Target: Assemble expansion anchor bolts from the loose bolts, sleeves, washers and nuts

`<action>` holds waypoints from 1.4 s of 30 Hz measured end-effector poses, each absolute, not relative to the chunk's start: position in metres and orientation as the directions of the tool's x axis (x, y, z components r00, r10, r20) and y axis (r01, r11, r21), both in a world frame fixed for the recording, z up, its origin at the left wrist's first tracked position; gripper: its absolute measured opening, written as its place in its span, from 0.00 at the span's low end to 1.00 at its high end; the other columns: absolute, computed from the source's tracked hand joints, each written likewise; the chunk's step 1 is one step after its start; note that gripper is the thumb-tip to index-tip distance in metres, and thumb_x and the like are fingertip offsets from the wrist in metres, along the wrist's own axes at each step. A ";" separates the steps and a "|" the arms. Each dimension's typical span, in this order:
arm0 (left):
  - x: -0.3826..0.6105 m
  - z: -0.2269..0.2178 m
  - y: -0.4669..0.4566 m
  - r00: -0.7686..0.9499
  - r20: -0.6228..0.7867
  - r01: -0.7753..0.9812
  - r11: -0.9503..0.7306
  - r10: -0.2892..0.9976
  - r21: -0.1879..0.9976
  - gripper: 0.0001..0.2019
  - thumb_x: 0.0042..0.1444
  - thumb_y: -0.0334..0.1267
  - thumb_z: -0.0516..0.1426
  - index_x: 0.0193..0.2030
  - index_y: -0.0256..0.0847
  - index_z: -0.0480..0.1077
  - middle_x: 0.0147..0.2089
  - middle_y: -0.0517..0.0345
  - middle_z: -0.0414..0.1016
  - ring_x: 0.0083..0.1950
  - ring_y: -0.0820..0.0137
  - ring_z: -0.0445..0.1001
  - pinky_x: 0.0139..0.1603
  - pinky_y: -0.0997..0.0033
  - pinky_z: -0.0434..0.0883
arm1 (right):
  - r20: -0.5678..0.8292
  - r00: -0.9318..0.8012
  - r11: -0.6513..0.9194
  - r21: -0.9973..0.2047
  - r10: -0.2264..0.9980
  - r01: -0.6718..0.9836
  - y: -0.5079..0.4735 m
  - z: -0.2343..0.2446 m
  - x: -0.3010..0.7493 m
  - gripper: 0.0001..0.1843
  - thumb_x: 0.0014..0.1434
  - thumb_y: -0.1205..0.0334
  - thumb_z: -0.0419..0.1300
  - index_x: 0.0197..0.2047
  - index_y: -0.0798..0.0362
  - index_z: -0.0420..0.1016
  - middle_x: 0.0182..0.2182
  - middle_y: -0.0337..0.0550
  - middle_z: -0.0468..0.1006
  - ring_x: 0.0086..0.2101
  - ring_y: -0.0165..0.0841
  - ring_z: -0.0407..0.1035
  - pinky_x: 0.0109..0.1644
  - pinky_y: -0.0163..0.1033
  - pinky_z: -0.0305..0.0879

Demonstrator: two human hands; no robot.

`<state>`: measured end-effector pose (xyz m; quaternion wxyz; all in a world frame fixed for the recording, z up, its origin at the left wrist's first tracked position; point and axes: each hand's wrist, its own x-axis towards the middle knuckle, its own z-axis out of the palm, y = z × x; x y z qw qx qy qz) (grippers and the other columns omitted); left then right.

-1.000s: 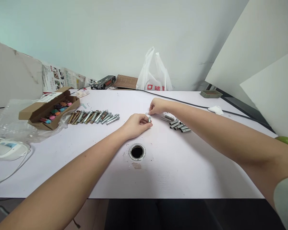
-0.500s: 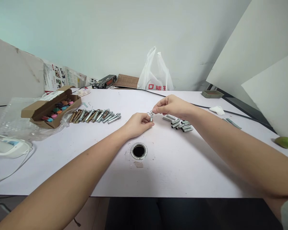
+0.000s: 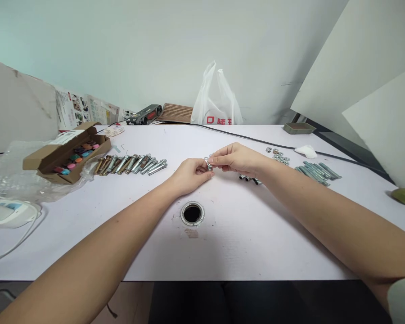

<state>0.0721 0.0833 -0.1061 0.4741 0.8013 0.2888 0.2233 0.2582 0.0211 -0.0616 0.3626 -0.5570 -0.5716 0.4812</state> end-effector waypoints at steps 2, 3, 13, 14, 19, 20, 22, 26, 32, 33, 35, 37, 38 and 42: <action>0.072 -0.107 0.084 0.737 0.090 0.242 -0.387 0.670 0.890 0.16 0.52 0.48 0.62 0.38 0.36 0.74 0.36 0.55 0.78 0.35 0.71 0.74 0.35 0.72 0.68 | -0.130 -0.113 -0.090 -0.946 0.985 0.311 0.021 -0.064 0.259 0.17 0.48 0.49 0.70 0.36 0.54 0.84 0.25 0.41 0.71 0.25 0.26 0.56 0.29 0.36 0.53; 0.072 -0.108 0.084 0.739 0.092 0.240 -0.388 0.668 0.890 0.16 0.52 0.48 0.62 0.39 0.36 0.74 0.37 0.55 0.79 0.35 0.71 0.74 0.35 0.72 0.68 | -0.127 -0.107 -0.084 -0.937 0.986 0.338 0.021 -0.065 0.260 0.18 0.48 0.48 0.70 0.37 0.53 0.84 0.25 0.40 0.71 0.25 0.25 0.55 0.28 0.36 0.51; 0.073 -0.110 0.086 0.731 0.064 0.256 -0.359 0.679 0.897 0.16 0.50 0.48 0.64 0.37 0.37 0.74 0.37 0.53 0.79 0.37 0.69 0.75 0.38 0.71 0.69 | 0.090 0.261 -0.092 -0.787 0.961 0.611 -0.014 -0.032 0.287 0.23 0.50 0.41 0.67 0.37 0.53 0.84 0.23 0.42 0.71 0.21 0.26 0.51 0.24 0.38 0.49; 0.073 -0.110 0.087 0.731 0.059 0.261 -0.359 0.680 0.896 0.16 0.50 0.49 0.64 0.37 0.37 0.74 0.37 0.53 0.79 0.37 0.69 0.75 0.38 0.71 0.69 | 0.112 0.337 -0.138 -0.760 0.935 0.635 -0.018 -0.030 0.300 0.22 0.50 0.42 0.67 0.37 0.53 0.84 0.25 0.44 0.73 0.21 0.26 0.53 0.24 0.39 0.50; 0.073 -0.109 0.086 0.730 0.053 0.284 -0.373 0.682 0.883 0.15 0.51 0.49 0.63 0.36 0.37 0.74 0.36 0.55 0.78 0.36 0.71 0.74 0.37 0.71 0.67 | 0.128 0.638 -0.445 -0.613 0.759 0.653 -0.018 -0.050 0.373 0.11 0.53 0.54 0.65 0.31 0.53 0.81 0.24 0.46 0.73 0.23 0.32 0.60 0.26 0.41 0.56; 0.073 -0.108 0.086 0.731 0.059 0.282 -0.380 0.680 0.881 0.15 0.51 0.48 0.63 0.36 0.37 0.74 0.36 0.55 0.78 0.36 0.71 0.74 0.37 0.71 0.67 | 0.129 0.654 -0.480 -0.576 0.745 0.661 -0.015 -0.058 0.386 0.08 0.53 0.58 0.64 0.31 0.53 0.81 0.25 0.46 0.74 0.25 0.33 0.63 0.28 0.41 0.59; 0.073 -0.109 0.086 0.733 0.072 0.274 -0.391 0.677 0.879 0.15 0.51 0.48 0.63 0.36 0.37 0.73 0.36 0.55 0.78 0.36 0.71 0.74 0.38 0.71 0.67 | 0.151 0.655 -0.511 -0.506 0.740 0.695 -0.006 -0.072 0.404 0.06 0.52 0.62 0.63 0.32 0.54 0.80 0.30 0.48 0.78 0.31 0.37 0.68 0.32 0.41 0.62; 0.072 -0.109 0.087 0.733 0.077 0.265 -0.388 0.676 0.883 0.15 0.51 0.49 0.63 0.36 0.38 0.73 0.37 0.54 0.78 0.37 0.70 0.74 0.39 0.70 0.67 | 0.156 0.647 -0.550 -0.402 0.747 0.732 0.007 -0.088 0.418 0.09 0.51 0.58 0.65 0.35 0.54 0.80 0.35 0.49 0.79 0.37 0.40 0.71 0.35 0.41 0.63; 0.073 -0.109 0.087 0.741 0.072 0.273 -0.398 0.667 0.876 0.15 0.52 0.48 0.63 0.37 0.38 0.73 0.37 0.55 0.78 0.37 0.71 0.74 0.39 0.70 0.67 | 0.084 0.656 -0.602 -0.323 0.750 0.730 0.017 -0.095 0.420 0.12 0.50 0.53 0.67 0.30 0.54 0.78 0.32 0.48 0.79 0.33 0.38 0.70 0.34 0.41 0.61; 0.073 -0.109 0.087 0.744 0.074 0.270 -0.400 0.664 0.875 0.15 0.52 0.48 0.63 0.37 0.38 0.73 0.37 0.55 0.78 0.37 0.71 0.74 0.39 0.70 0.67 | 0.092 0.654 -0.600 -0.320 0.751 0.733 0.019 -0.096 0.421 0.11 0.51 0.54 0.67 0.30 0.54 0.78 0.33 0.48 0.79 0.34 0.38 0.70 0.35 0.40 0.61; 0.073 -0.109 0.087 0.749 0.078 0.265 -0.405 0.658 0.875 0.15 0.52 0.49 0.63 0.37 0.38 0.73 0.38 0.55 0.78 0.37 0.71 0.74 0.39 0.71 0.67 | 0.111 0.651 -0.592 -0.322 0.751 0.739 0.020 -0.099 0.423 0.11 0.51 0.55 0.66 0.30 0.54 0.78 0.33 0.47 0.79 0.34 0.38 0.69 0.35 0.40 0.61; 0.073 -0.109 0.086 0.750 0.081 0.259 -0.405 0.656 0.877 0.15 0.52 0.48 0.63 0.37 0.38 0.73 0.38 0.55 0.78 0.38 0.71 0.74 0.39 0.71 0.67 | 0.115 0.659 -0.598 -0.328 0.743 0.731 0.022 -0.101 0.424 0.12 0.50 0.54 0.67 0.31 0.54 0.78 0.33 0.48 0.79 0.34 0.38 0.69 0.35 0.41 0.61; 0.072 -0.108 0.085 0.750 0.081 0.258 -0.403 0.656 0.878 0.15 0.52 0.48 0.63 0.36 0.38 0.73 0.38 0.55 0.78 0.38 0.71 0.74 0.40 0.71 0.67 | 0.108 0.669 -0.607 -0.333 0.736 0.722 0.022 -0.102 0.424 0.13 0.50 0.52 0.67 0.31 0.55 0.78 0.32 0.48 0.78 0.33 0.38 0.69 0.35 0.41 0.61; 0.072 -0.107 0.084 0.750 0.078 0.259 -0.401 0.656 0.879 0.15 0.52 0.48 0.63 0.36 0.37 0.73 0.38 0.54 0.79 0.38 0.72 0.74 0.39 0.72 0.68 | 0.058 0.699 -0.642 -0.347 0.713 0.684 0.023 -0.102 0.423 0.15 0.49 0.50 0.67 0.31 0.55 0.78 0.29 0.49 0.76 0.30 0.38 0.68 0.35 0.43 0.61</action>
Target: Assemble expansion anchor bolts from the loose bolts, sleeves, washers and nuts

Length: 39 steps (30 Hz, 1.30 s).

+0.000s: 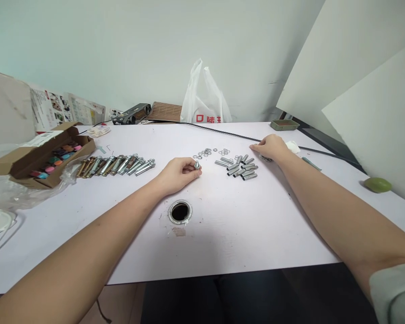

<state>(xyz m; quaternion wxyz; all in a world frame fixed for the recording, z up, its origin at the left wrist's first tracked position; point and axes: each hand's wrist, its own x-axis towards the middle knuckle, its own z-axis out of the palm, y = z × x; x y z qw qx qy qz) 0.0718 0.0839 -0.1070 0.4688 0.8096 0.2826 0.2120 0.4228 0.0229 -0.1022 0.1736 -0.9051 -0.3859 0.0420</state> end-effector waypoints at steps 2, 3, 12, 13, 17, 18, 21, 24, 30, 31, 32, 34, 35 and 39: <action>0.072 -0.107 0.084 0.750 0.084 0.257 -0.406 0.656 0.877 0.15 0.52 0.49 0.63 0.36 0.37 0.73 0.38 0.54 0.79 0.37 0.72 0.74 0.39 0.72 0.67 | 0.061 0.688 -0.623 -0.372 0.723 0.688 0.021 -0.098 0.420 0.12 0.49 0.54 0.67 0.29 0.55 0.77 0.27 0.49 0.76 0.30 0.38 0.67 0.35 0.43 0.61; 0.072 -0.108 0.084 0.749 0.085 0.258 -0.407 0.657 0.876 0.15 0.52 0.49 0.63 0.36 0.37 0.73 0.38 0.54 0.79 0.37 0.72 0.74 0.38 0.72 0.67 | 0.080 0.676 -0.597 -0.401 0.733 0.695 0.019 -0.095 0.416 0.11 0.48 0.56 0.67 0.28 0.55 0.77 0.27 0.49 0.76 0.30 0.38 0.67 0.35 0.43 0.62; 0.073 -0.105 0.083 0.742 0.070 0.263 -0.386 0.667 0.884 0.15 0.51 0.47 0.63 0.36 0.37 0.75 0.36 0.54 0.79 0.37 0.71 0.75 0.37 0.72 0.68 | 0.352 0.113 0.205 -0.744 0.929 0.636 -0.010 -0.063 0.292 0.13 0.55 0.56 0.63 0.41 0.55 0.81 0.38 0.48 0.81 0.35 0.34 0.72 0.40 0.39 0.67; 0.073 -0.105 0.083 0.743 0.077 0.257 -0.390 0.665 0.884 0.14 0.51 0.47 0.63 0.35 0.37 0.75 0.35 0.55 0.79 0.36 0.71 0.75 0.37 0.72 0.67 | 0.367 0.036 0.262 -0.727 0.930 0.634 -0.010 -0.065 0.277 0.14 0.55 0.57 0.63 0.42 0.55 0.82 0.40 0.47 0.82 0.37 0.34 0.72 0.41 0.39 0.66; 0.073 -0.105 0.083 0.751 0.101 0.240 -0.412 0.652 0.879 0.14 0.50 0.47 0.63 0.34 0.36 0.75 0.32 0.57 0.78 0.35 0.71 0.74 0.36 0.72 0.67 | 0.384 -0.139 0.372 -0.640 0.913 0.673 -0.004 -0.073 0.244 0.13 0.58 0.62 0.60 0.44 0.51 0.83 0.41 0.43 0.82 0.40 0.35 0.71 0.42 0.40 0.64; 0.073 -0.105 0.083 0.755 0.102 0.235 -0.411 0.648 0.881 0.14 0.50 0.47 0.63 0.34 0.36 0.75 0.33 0.57 0.78 0.35 0.70 0.74 0.36 0.72 0.67 | 0.385 -0.157 0.380 -0.618 0.910 0.688 -0.002 -0.074 0.242 0.13 0.59 0.62 0.59 0.44 0.50 0.83 0.41 0.43 0.82 0.41 0.35 0.71 0.43 0.40 0.64; 0.072 -0.105 0.084 0.766 0.099 0.223 -0.407 0.635 0.886 0.14 0.51 0.47 0.63 0.34 0.36 0.75 0.33 0.57 0.78 0.36 0.70 0.74 0.36 0.72 0.66 | 0.376 -0.156 0.370 -0.610 0.914 0.700 0.000 -0.075 0.241 0.13 0.59 0.63 0.59 0.44 0.49 0.83 0.42 0.42 0.82 0.41 0.35 0.70 0.42 0.40 0.63; 0.072 -0.103 0.083 0.767 0.091 0.230 -0.404 0.635 0.885 0.13 0.51 0.47 0.62 0.32 0.37 0.74 0.31 0.60 0.77 0.33 0.72 0.72 0.34 0.74 0.65 | 0.362 -0.121 0.344 -0.652 0.924 0.676 0.000 -0.077 0.243 0.12 0.59 0.60 0.60 0.43 0.50 0.83 0.42 0.43 0.82 0.42 0.35 0.71 0.43 0.41 0.63; 0.071 -0.100 0.080 0.748 0.087 0.269 -0.420 0.658 0.867 0.15 0.50 0.48 0.62 0.26 0.37 0.68 0.23 0.65 0.67 0.26 0.78 0.62 0.28 0.75 0.58 | 0.356 0.008 0.258 -0.690 0.934 0.676 0.004 -0.087 0.245 0.16 0.53 0.50 0.67 0.38 0.54 0.80 0.36 0.44 0.80 0.38 0.35 0.71 0.42 0.42 0.62; 0.071 -0.100 0.080 0.747 0.084 0.277 -0.424 0.659 0.863 0.16 0.51 0.48 0.62 0.25 0.38 0.66 0.22 0.65 0.65 0.25 0.78 0.60 0.26 0.75 0.56 | 0.360 0.017 0.252 -0.686 0.933 0.683 0.004 -0.087 0.245 0.19 0.51 0.49 0.68 0.41 0.54 0.79 0.37 0.44 0.80 0.38 0.36 0.70 0.43 0.42 0.62; 0.071 -0.101 0.081 0.749 0.083 0.280 -0.428 0.658 0.860 0.17 0.51 0.49 0.62 0.24 0.38 0.65 0.21 0.65 0.64 0.24 0.79 0.59 0.26 0.75 0.54 | 0.367 0.014 0.257 -0.678 0.930 0.688 0.004 -0.088 0.246 0.23 0.50 0.48 0.69 0.45 0.54 0.78 0.38 0.45 0.80 0.39 0.36 0.70 0.44 0.43 0.63; 0.071 -0.101 0.082 0.759 0.089 0.269 -0.435 0.645 0.859 0.16 0.51 0.47 0.61 0.24 0.38 0.64 0.22 0.65 0.65 0.24 0.79 0.59 0.26 0.75 0.55 | 0.383 -0.036 0.300 -0.656 0.923 0.692 0.003 -0.087 0.246 0.29 0.50 0.49 0.70 0.52 0.54 0.77 0.41 0.46 0.80 0.41 0.37 0.70 0.45 0.43 0.63; 0.071 -0.101 0.082 0.763 0.093 0.261 -0.436 0.640 0.861 0.16 0.51 0.46 0.61 0.24 0.38 0.65 0.22 0.64 0.67 0.25 0.78 0.61 0.27 0.75 0.56 | 0.391 -0.080 0.333 -0.640 0.917 0.692 0.002 -0.086 0.246 0.28 0.51 0.49 0.69 0.53 0.53 0.77 0.42 0.46 0.80 0.42 0.37 0.71 0.46 0.42 0.63; 0.072 -0.103 0.084 0.732 0.093 0.278 -0.421 0.675 0.863 0.15 0.50 0.48 0.63 0.28 0.37 0.70 0.27 0.61 0.74 0.29 0.75 0.68 0.29 0.75 0.61 | 0.427 -0.093 0.369 -0.631 0.900 0.683 -0.005 -0.082 0.246 0.15 0.58 0.49 0.63 0.36 0.52 0.81 0.34 0.43 0.80 0.36 0.34 0.70 0.42 0.40 0.62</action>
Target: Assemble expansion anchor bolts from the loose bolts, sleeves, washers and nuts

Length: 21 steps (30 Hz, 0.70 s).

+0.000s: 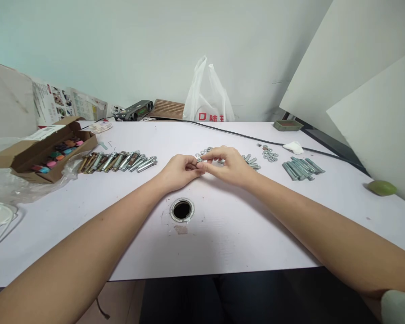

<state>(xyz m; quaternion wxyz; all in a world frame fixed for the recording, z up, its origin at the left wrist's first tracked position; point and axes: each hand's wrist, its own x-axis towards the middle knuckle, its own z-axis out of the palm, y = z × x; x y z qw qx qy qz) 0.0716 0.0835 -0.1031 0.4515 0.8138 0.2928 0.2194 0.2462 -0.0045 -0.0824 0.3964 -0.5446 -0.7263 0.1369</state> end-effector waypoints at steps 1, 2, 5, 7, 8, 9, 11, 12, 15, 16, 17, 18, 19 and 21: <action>0.072 -0.104 0.084 0.723 0.091 0.285 -0.416 0.685 0.863 0.15 0.49 0.49 0.63 0.29 0.37 0.71 0.28 0.60 0.75 0.30 0.74 0.70 0.30 0.74 0.62 | 0.431 -0.051 0.346 -0.642 0.901 0.684 -0.006 -0.082 0.246 0.16 0.59 0.48 0.62 0.30 0.53 0.79 0.30 0.43 0.79 0.33 0.33 0.69 0.40 0.40 0.61; 0.072 -0.104 0.084 0.719 0.091 0.287 -0.415 0.689 0.863 0.15 0.49 0.49 0.64 0.30 0.37 0.72 0.29 0.59 0.77 0.31 0.73 0.71 0.31 0.74 0.63 | 0.431 -0.007 0.318 -0.654 0.902 0.687 -0.007 -0.081 0.246 0.19 0.59 0.48 0.61 0.26 0.54 0.76 0.27 0.42 0.77 0.31 0.32 0.67 0.38 0.39 0.61; 0.072 -0.105 0.086 0.735 0.102 0.269 -0.426 0.671 0.864 0.15 0.48 0.49 0.64 0.29 0.37 0.73 0.31 0.58 0.78 0.32 0.72 0.73 0.33 0.73 0.65 | 0.428 0.038 0.290 -0.672 0.903 0.681 -0.008 -0.081 0.245 0.19 0.62 0.47 0.58 0.30 0.55 0.76 0.28 0.42 0.76 0.29 0.31 0.65 0.36 0.38 0.60; 0.072 -0.105 0.087 0.741 0.109 0.258 -0.430 0.663 0.865 0.15 0.48 0.49 0.65 0.29 0.37 0.73 0.30 0.58 0.78 0.32 0.72 0.73 0.33 0.73 0.66 | 0.419 -0.024 0.327 -0.671 0.908 0.665 -0.008 -0.081 0.244 0.19 0.64 0.47 0.55 0.35 0.54 0.76 0.31 0.43 0.77 0.31 0.31 0.65 0.36 0.38 0.59; 0.071 -0.105 0.087 0.741 0.108 0.256 -0.428 0.663 0.867 0.15 0.48 0.49 0.65 0.29 0.37 0.73 0.30 0.58 0.78 0.32 0.72 0.73 0.33 0.73 0.66 | 0.410 -0.063 0.347 -0.669 0.910 0.658 -0.008 -0.081 0.243 0.22 0.66 0.46 0.53 0.32 0.53 0.75 0.30 0.42 0.75 0.30 0.31 0.64 0.36 0.38 0.59; 0.071 -0.105 0.087 0.739 0.105 0.257 -0.422 0.665 0.869 0.15 0.48 0.49 0.65 0.29 0.37 0.73 0.30 0.58 0.78 0.32 0.72 0.73 0.33 0.73 0.66 | 0.403 -0.084 0.356 -0.668 0.911 0.653 -0.008 -0.081 0.243 0.26 0.66 0.44 0.50 0.27 0.53 0.73 0.26 0.41 0.73 0.29 0.31 0.63 0.35 0.38 0.58; 0.071 -0.105 0.087 0.734 0.095 0.264 -0.411 0.673 0.872 0.14 0.48 0.48 0.65 0.30 0.38 0.74 0.31 0.57 0.79 0.32 0.72 0.73 0.33 0.73 0.67 | 0.411 -0.042 0.339 -0.685 0.911 0.644 -0.010 -0.081 0.243 0.33 0.67 0.40 0.47 0.17 0.53 0.63 0.18 0.40 0.64 0.24 0.30 0.59 0.33 0.39 0.56; 0.071 -0.105 0.086 0.731 0.092 0.268 -0.408 0.677 0.873 0.14 0.48 0.48 0.65 0.31 0.38 0.74 0.31 0.57 0.79 0.33 0.71 0.74 0.34 0.73 0.67 | 0.425 0.011 0.321 -0.701 0.905 0.637 -0.011 -0.081 0.244 0.35 0.67 0.39 0.46 0.14 0.52 0.59 0.15 0.40 0.61 0.23 0.30 0.57 0.33 0.39 0.56; 0.071 -0.104 0.085 0.733 0.097 0.273 -0.423 0.673 0.864 0.13 0.48 0.47 0.66 0.31 0.38 0.75 0.31 0.57 0.79 0.33 0.71 0.74 0.34 0.73 0.67 | 0.432 0.099 0.283 -0.730 0.896 0.622 -0.014 -0.081 0.244 0.35 0.65 0.36 0.47 0.16 0.52 0.62 0.16 0.39 0.60 0.22 0.29 0.56 0.32 0.39 0.56; 0.071 -0.104 0.085 0.738 0.101 0.272 -0.430 0.668 0.861 0.13 0.48 0.47 0.65 0.31 0.38 0.75 0.30 0.58 0.79 0.32 0.72 0.74 0.34 0.73 0.67 | 0.424 0.082 0.286 -0.729 0.902 0.623 -0.013 -0.081 0.244 0.34 0.65 0.36 0.47 0.19 0.53 0.66 0.17 0.38 0.61 0.22 0.29 0.56 0.32 0.39 0.55; 0.071 -0.103 0.084 0.741 0.102 0.272 -0.436 0.663 0.858 0.13 0.48 0.47 0.65 0.30 0.38 0.75 0.30 0.58 0.78 0.32 0.72 0.73 0.33 0.74 0.66 | 0.417 0.047 0.300 -0.724 0.908 0.622 -0.013 -0.082 0.243 0.32 0.65 0.36 0.47 0.23 0.53 0.68 0.19 0.38 0.62 0.24 0.30 0.57 0.32 0.38 0.55; 0.071 -0.103 0.084 0.742 0.101 0.274 -0.438 0.662 0.856 0.13 0.48 0.47 0.65 0.30 0.38 0.74 0.30 0.58 0.78 0.32 0.73 0.73 0.33 0.74 0.66 | 0.409 0.004 0.320 -0.720 0.913 0.616 -0.012 -0.082 0.243 0.31 0.66 0.36 0.47 0.25 0.52 0.69 0.20 0.38 0.63 0.25 0.30 0.58 0.32 0.38 0.54; 0.071 -0.103 0.084 0.740 0.099 0.278 -0.437 0.665 0.855 0.13 0.48 0.47 0.65 0.30 0.38 0.74 0.29 0.59 0.78 0.31 0.73 0.72 0.32 0.74 0.66 | 0.402 -0.028 0.335 -0.722 0.915 0.605 -0.011 -0.083 0.242 0.31 0.66 0.36 0.47 0.24 0.52 0.68 0.20 0.38 0.62 0.25 0.30 0.59 0.32 0.38 0.54; 0.071 -0.103 0.085 0.732 0.091 0.287 -0.426 0.675 0.858 0.14 0.48 0.48 0.65 0.30 0.38 0.74 0.30 0.58 0.78 0.31 0.73 0.73 0.32 0.74 0.66 | 0.386 -0.031 0.332 -0.747 0.922 0.576 -0.012 -0.083 0.241 0.34 0.66 0.36 0.46 0.18 0.52 0.62 0.17 0.38 0.58 0.24 0.30 0.58 0.31 0.38 0.53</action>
